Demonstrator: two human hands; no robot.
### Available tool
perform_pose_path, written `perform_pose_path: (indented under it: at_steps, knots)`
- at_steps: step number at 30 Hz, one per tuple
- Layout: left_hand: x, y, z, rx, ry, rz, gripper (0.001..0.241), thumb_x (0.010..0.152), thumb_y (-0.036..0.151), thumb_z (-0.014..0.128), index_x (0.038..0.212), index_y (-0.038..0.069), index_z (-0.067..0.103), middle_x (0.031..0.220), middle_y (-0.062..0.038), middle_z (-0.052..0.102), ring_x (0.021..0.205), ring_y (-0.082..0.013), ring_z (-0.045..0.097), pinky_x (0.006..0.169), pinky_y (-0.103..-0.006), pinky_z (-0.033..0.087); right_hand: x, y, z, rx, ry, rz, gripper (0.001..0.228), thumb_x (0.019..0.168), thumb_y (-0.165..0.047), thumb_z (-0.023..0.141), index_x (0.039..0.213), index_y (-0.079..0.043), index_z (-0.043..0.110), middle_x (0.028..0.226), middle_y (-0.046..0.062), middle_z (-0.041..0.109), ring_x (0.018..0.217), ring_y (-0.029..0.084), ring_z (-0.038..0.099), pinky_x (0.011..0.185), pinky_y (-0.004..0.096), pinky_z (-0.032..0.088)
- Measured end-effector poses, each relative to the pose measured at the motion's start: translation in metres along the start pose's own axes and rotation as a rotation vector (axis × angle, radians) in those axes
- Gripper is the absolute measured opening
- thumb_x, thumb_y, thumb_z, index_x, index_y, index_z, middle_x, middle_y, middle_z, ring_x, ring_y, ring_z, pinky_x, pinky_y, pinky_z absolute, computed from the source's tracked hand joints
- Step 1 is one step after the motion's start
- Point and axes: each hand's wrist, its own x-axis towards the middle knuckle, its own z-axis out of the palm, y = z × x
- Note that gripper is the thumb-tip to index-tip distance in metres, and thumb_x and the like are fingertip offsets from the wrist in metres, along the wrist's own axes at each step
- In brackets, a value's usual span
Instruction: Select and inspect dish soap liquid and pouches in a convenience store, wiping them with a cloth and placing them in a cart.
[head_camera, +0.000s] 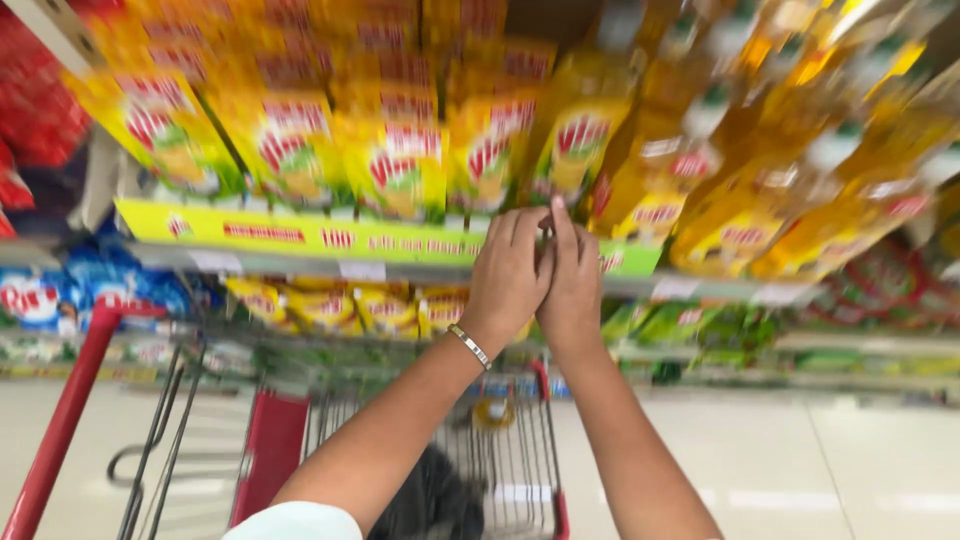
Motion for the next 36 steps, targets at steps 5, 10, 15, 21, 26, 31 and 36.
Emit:
perform_pose_path:
  at_steps: [5,10,15,21,26,31,36]
  knots:
    - [-0.116,-0.021,0.001,-0.102,-0.106,-0.178,0.029,0.093,0.007,0.07,0.118,0.006,0.056,0.103,-0.014,0.062,0.099,-0.0323,0.061,0.086,-0.0452,0.051,-0.09,-0.007,-0.004,0.147,-0.056,-0.022,0.065,0.096,0.005,0.067,0.154,-0.013,0.045,0.13,0.019,0.055,0.118,0.037,0.059,0.104,0.044,0.051]
    - [-0.242,-0.077,0.017,-0.173,-0.252,-0.398,0.026,0.092,0.008,0.07,0.114,0.004,0.056,0.099,-0.014,0.062,0.092,-0.0303,0.064,0.082,-0.0445,0.053,-0.206,0.024,0.042,0.209,-0.317,0.09,0.068,0.085,0.009,0.072,0.147,-0.014,0.053,0.132,0.013,0.057,0.121,0.036,0.058,0.104,0.043,0.051]
    - [-0.366,-0.157,0.058,0.063,-0.577,-0.581,0.034,0.09,0.007,0.073,0.12,0.01,0.058,0.119,-0.015,0.064,0.112,-0.037,0.063,0.087,-0.0462,0.055,-0.291,0.073,0.105,0.082,-0.822,0.404,0.076,0.078,-0.007,0.08,0.146,-0.012,0.045,0.144,0.02,0.046,0.135,0.044,0.044,0.109,0.047,0.043]
    - [-0.443,-0.217,0.1,0.047,-0.913,-0.85,0.08,0.082,0.0,0.069,0.152,0.017,0.036,0.15,-0.011,0.046,0.133,-0.0347,0.051,0.105,-0.0418,0.049,-0.36,0.112,0.151,0.034,-1.031,0.522,0.079,0.082,-0.009,0.077,0.151,-0.018,0.039,0.156,0.022,0.037,0.143,0.044,0.038,0.114,0.049,0.04]
    - [-0.447,-0.224,0.113,0.054,-0.954,-0.904,0.089,0.08,0.002,0.074,0.155,0.016,0.028,0.158,-0.013,0.039,0.138,-0.0343,0.046,0.108,-0.0396,0.044,-0.36,0.112,0.145,0.076,-0.928,0.53,0.052,0.088,-0.015,0.077,0.133,-0.016,0.051,0.15,0.021,0.05,0.125,0.047,0.054,0.1,0.047,0.052]
    - [-0.441,-0.232,0.069,-0.106,-0.889,-1.006,0.082,0.078,0.025,0.089,0.146,0.017,0.044,0.147,-0.013,0.052,0.136,-0.0321,0.053,0.115,-0.0399,0.045,-0.306,0.092,0.123,0.222,-0.971,0.592,0.043,0.087,-0.02,0.077,0.125,-0.015,0.058,0.123,0.014,0.071,0.106,0.036,0.073,0.089,0.041,0.06]
    - [-0.425,-0.246,-0.011,-0.507,-0.97,-1.425,0.074,0.084,0.042,0.072,0.149,0.02,0.043,0.142,-0.011,0.059,0.128,-0.0282,0.058,0.1,-0.0458,0.054,-0.23,0.053,0.119,0.389,-1.275,0.655,0.048,0.081,-0.034,0.085,0.121,-0.019,0.064,0.102,0.009,0.079,0.093,0.024,0.077,0.081,0.036,0.06]
